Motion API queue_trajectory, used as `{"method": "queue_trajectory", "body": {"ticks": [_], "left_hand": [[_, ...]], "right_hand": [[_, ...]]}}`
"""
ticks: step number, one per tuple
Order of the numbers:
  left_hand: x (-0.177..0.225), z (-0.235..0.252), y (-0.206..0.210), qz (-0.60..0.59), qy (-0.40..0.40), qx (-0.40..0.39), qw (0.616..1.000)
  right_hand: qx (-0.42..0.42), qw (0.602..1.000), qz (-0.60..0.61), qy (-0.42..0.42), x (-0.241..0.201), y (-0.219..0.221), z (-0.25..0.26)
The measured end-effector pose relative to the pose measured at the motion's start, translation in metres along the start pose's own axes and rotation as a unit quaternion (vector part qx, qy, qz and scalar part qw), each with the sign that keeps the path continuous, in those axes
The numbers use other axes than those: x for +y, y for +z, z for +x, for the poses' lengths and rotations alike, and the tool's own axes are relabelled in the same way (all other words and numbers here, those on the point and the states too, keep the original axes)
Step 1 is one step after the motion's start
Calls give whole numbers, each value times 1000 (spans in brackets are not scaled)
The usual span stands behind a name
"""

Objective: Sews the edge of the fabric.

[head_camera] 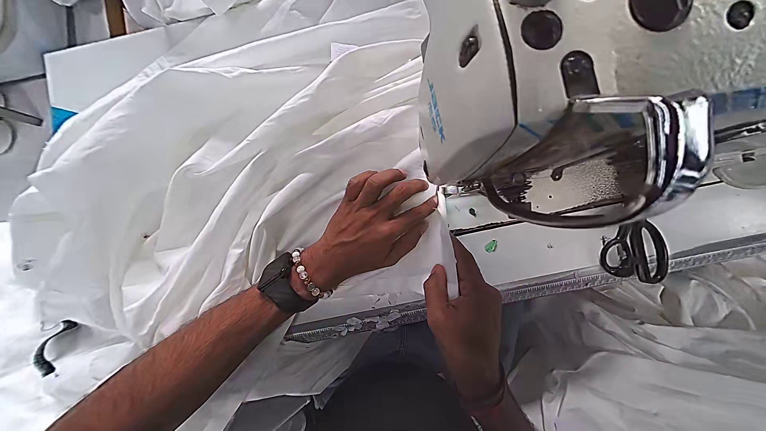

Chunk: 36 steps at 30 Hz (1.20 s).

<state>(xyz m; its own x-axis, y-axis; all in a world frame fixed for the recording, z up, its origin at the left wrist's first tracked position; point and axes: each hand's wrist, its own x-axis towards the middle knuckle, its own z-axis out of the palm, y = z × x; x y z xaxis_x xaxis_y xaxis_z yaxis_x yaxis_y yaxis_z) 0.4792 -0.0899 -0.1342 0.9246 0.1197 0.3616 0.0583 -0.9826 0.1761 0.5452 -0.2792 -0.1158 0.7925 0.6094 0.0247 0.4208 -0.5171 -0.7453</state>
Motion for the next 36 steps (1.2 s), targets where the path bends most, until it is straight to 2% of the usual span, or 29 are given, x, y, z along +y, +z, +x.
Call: {"method": "queue_trajectory", "body": {"ticks": [9, 14, 17, 20, 22, 23, 26, 27, 30, 36], "left_hand": [[-12, 5, -1, -17, 29, -2, 999], [-24, 13, -5, -10, 93, 10, 996], [-11, 12, -9, -45, 84, -21, 995], [-1, 0, -4, -113, -2, -40, 993], [-18, -1, -6, -111, 21, -47, 992], [-28, 0, -9, -103, 47, -55, 992], [-34, 5, -14, -68, 106, -74, 989], [-29, 6, -14, -64, 126, -79, 987], [-8, 16, -12, -88, 164, -75, 980], [8, 40, 1, -44, 118, 37, 991]], "right_hand": [[29, 998, -45, -13, 2, 10, 26], [39, 996, -75, -21, -1, 18, 45], [32, 996, -84, -15, -5, 20, 54], [-24, 998, -57, -3, -3, 15, 61], [-119, 992, -50, 4, -1, -1, 75], [-140, 987, -75, 5, 0, -12, 81], [-16, 970, -242, 0, 0, -32, 85], [13, 967, -253, -5, 3, -34, 82], [28, 980, -192, -35, 20, -25, 61], [117, 984, -116, -67, 40, -2, 43]]}}
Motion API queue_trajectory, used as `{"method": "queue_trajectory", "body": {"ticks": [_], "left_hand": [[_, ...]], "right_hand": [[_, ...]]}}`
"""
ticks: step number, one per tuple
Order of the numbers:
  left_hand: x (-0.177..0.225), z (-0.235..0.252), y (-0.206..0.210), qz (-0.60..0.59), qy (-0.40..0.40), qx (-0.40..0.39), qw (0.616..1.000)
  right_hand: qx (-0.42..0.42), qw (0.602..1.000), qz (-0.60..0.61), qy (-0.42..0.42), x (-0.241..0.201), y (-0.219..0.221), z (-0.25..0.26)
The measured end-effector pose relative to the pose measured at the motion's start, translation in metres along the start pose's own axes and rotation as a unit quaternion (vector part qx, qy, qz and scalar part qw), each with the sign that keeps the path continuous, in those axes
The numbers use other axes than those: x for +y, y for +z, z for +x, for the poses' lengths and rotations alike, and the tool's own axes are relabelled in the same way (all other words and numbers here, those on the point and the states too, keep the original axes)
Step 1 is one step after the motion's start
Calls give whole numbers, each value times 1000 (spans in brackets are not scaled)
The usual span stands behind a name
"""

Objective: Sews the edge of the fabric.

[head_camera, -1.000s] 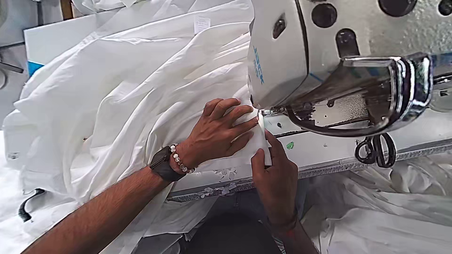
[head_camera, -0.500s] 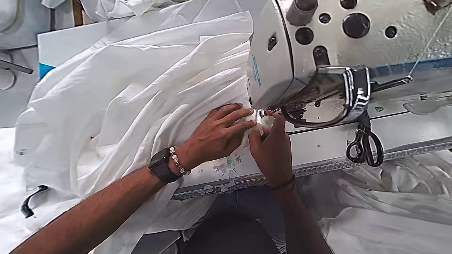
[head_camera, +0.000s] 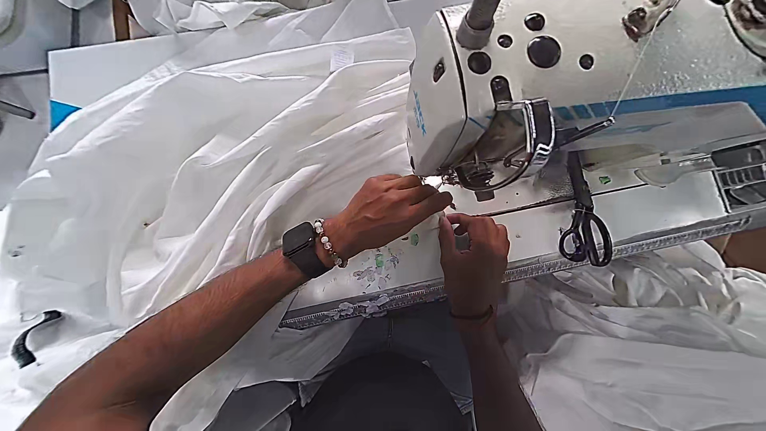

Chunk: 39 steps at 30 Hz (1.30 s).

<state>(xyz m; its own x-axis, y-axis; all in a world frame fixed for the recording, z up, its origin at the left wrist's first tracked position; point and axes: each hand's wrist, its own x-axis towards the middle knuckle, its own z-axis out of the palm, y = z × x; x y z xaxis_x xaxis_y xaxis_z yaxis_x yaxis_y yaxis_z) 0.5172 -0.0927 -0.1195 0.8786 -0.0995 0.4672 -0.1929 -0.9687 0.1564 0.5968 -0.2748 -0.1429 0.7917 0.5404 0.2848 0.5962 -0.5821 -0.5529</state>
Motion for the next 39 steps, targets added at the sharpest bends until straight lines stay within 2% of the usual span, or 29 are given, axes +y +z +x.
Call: {"method": "queue_trajectory", "body": {"ticks": [4, 7, 11, 15, 17, 21, 30, 35, 39], "left_hand": [[-3, -1, 3, 17, 27, -2, 999], [-6, -9, 4, 6, 48, -26, 999], [-5, -19, -4, 26, 33, -75, 996], [1, -21, -6, 42, 20, -67, 997], [1, -22, -5, 45, 12, -56, 997], [3, -25, -7, 56, -10, -68, 996], [0, -22, -3, 39, -1, -71, 997], [-8, -23, -3, 11, 21, -87, 996], [-10, -31, -4, 4, 33, -77, 997]], "right_hand": [[32, 997, -21, -71, 4, 4, -9], [14, 996, -26, -89, 3, 0, -16], [23, 999, 30, -1, 1, -5, -9], [-42, 996, 27, 76, -10, -9, 5], [-51, 995, 8, 87, -14, -8, 9], [-8, 999, -40, 26, -15, 4, 3], [44, 988, -68, -135, -9, 10, -13], [24, 982, -95, -164, -9, 4, -17], [-3, 992, -14, -124, 0, -2, -23]]}}
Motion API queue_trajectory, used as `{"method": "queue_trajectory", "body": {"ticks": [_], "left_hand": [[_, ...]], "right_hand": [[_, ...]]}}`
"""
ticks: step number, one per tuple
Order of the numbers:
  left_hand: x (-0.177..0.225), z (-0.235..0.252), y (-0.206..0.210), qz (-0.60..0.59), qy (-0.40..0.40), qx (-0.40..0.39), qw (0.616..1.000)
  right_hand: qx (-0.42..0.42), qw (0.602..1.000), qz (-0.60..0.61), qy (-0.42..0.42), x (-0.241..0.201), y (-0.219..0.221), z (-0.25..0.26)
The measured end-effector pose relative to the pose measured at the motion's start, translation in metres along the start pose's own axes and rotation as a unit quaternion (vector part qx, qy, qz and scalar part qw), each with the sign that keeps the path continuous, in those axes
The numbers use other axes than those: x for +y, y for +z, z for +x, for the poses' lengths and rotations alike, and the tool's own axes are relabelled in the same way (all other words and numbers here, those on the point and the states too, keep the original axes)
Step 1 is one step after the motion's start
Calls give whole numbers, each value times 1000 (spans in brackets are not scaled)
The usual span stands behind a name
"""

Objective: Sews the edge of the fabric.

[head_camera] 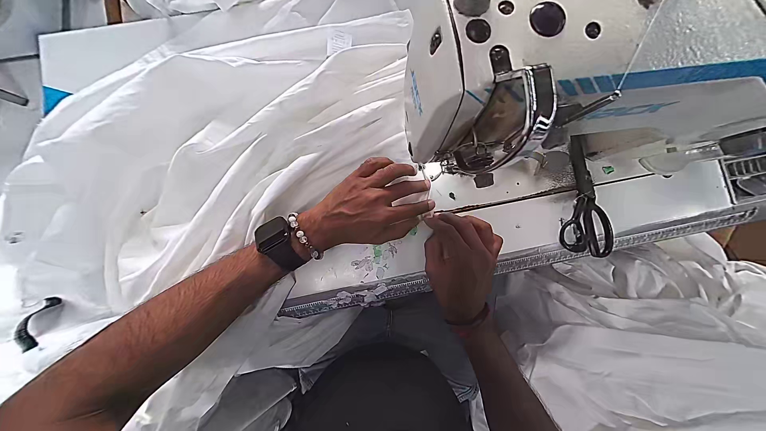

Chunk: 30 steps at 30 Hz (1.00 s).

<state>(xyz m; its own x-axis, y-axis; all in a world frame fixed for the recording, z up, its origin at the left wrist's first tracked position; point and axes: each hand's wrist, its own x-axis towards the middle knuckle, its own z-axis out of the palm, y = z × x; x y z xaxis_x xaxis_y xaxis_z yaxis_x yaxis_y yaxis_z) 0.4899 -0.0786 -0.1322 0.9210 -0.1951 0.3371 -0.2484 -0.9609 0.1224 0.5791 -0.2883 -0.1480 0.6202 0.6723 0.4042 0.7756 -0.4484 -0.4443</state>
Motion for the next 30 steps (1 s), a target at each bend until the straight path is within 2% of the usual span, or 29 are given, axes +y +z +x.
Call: {"method": "queue_trajectory", "body": {"ticks": [3, 6, 11, 14, 17, 24, 30], "left_hand": [[1, 0, -2, 24, 4, 5, 1000], [6, 3, -5, 43, -4, 26, 999], [24, 10, -3, -63, -146, 43, 986], [27, 14, -2, -115, -217, 40, 969], [26, 12, 0, -146, -236, 37, 960], [25, 4, 4, -124, -201, 47, 971], [27, 5, 2, -41, -251, 29, 967]], "right_hand": [[33, 997, 55, 51, 3, -1, 1], [24, 996, 59, 65, 2, -4, 6], [-22, 998, 26, 49, 3, -5, 15], [-15, 999, 17, 48, 1, -1, 16], [-6, 999, 18, 50, 0, 2, 18], [15, 1000, -23, 1, 1, 5, 18], [-15, 993, -4, -114, 17, -5, 27]]}}
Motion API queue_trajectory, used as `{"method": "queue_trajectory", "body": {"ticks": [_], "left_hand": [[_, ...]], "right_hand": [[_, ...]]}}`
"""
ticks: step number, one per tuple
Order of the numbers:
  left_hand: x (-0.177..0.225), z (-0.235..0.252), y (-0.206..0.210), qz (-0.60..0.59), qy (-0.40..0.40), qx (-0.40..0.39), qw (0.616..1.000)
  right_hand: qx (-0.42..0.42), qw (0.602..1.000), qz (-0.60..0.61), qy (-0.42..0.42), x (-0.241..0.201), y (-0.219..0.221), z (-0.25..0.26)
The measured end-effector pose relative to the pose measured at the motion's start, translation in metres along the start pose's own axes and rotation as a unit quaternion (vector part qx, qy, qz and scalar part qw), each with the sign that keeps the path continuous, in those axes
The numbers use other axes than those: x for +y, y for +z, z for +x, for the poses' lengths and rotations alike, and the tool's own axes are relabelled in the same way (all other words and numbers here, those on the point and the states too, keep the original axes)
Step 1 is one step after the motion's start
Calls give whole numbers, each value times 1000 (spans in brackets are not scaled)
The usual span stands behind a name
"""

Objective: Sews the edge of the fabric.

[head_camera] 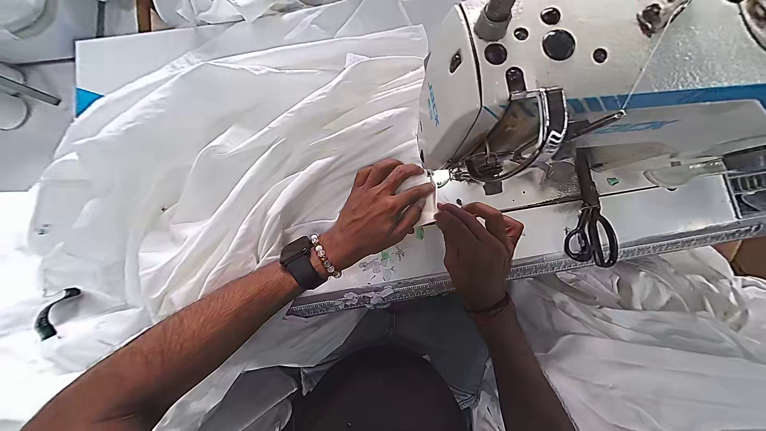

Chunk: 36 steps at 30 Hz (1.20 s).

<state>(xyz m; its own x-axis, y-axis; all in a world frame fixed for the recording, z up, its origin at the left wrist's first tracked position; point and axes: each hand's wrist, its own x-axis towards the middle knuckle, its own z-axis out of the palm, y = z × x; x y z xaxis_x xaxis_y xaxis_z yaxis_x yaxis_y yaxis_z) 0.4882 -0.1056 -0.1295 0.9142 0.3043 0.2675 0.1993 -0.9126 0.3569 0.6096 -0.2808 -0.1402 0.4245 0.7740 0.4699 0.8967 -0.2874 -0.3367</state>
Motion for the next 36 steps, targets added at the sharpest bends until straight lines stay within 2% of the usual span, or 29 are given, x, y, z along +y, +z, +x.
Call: {"method": "queue_trajectory", "body": {"ticks": [3, 5, 8, 10, 16, 20, 23, 26, 29, 31, 33, 36], "left_hand": [[-1, -1, 1, 69, -5, 3, 998], [-4, -3, 0, 61, 21, 17, 998], [-13, -4, -3, 31, 98, 7, 995], [-16, -3, -3, 29, 118, 2, 993], [-33, 11, 0, 38, 129, 18, 991], [-46, 23, -5, 34, 170, 33, 984], [-52, 32, -6, 51, 162, 45, 984], [-53, 38, -8, 68, 150, 58, 985], [-57, 42, -7, 76, 144, 68, 984], [-59, 44, -6, 72, 147, 71, 984], [-61, 45, -7, 72, 149, 65, 984], [-62, 47, -9, 65, 157, 63, 983]], "right_hand": [[-36, 997, -31, -68, 7, -10, 9], [-63, 993, -55, -88, 6, -13, 12], [-86, 989, -88, -80, 5, -16, 12], [-90, 987, -113, -72, 3, -15, 12], [-132, 977, -158, -64, 1, -10, 25], [-137, 973, -176, -51, 2, 0, 39], [-137, 972, -190, -29, -1, 6, 45], [-167, 972, -168, 8, 2, -16, 54], [-98, 981, -150, 80, 38, -72, 62], [-58, 964, -178, 188, 87, -108, 65], [-55, 937, -220, 266, 136, -115, 59], [-60, 928, -272, 249, 167, -93, 47]]}}
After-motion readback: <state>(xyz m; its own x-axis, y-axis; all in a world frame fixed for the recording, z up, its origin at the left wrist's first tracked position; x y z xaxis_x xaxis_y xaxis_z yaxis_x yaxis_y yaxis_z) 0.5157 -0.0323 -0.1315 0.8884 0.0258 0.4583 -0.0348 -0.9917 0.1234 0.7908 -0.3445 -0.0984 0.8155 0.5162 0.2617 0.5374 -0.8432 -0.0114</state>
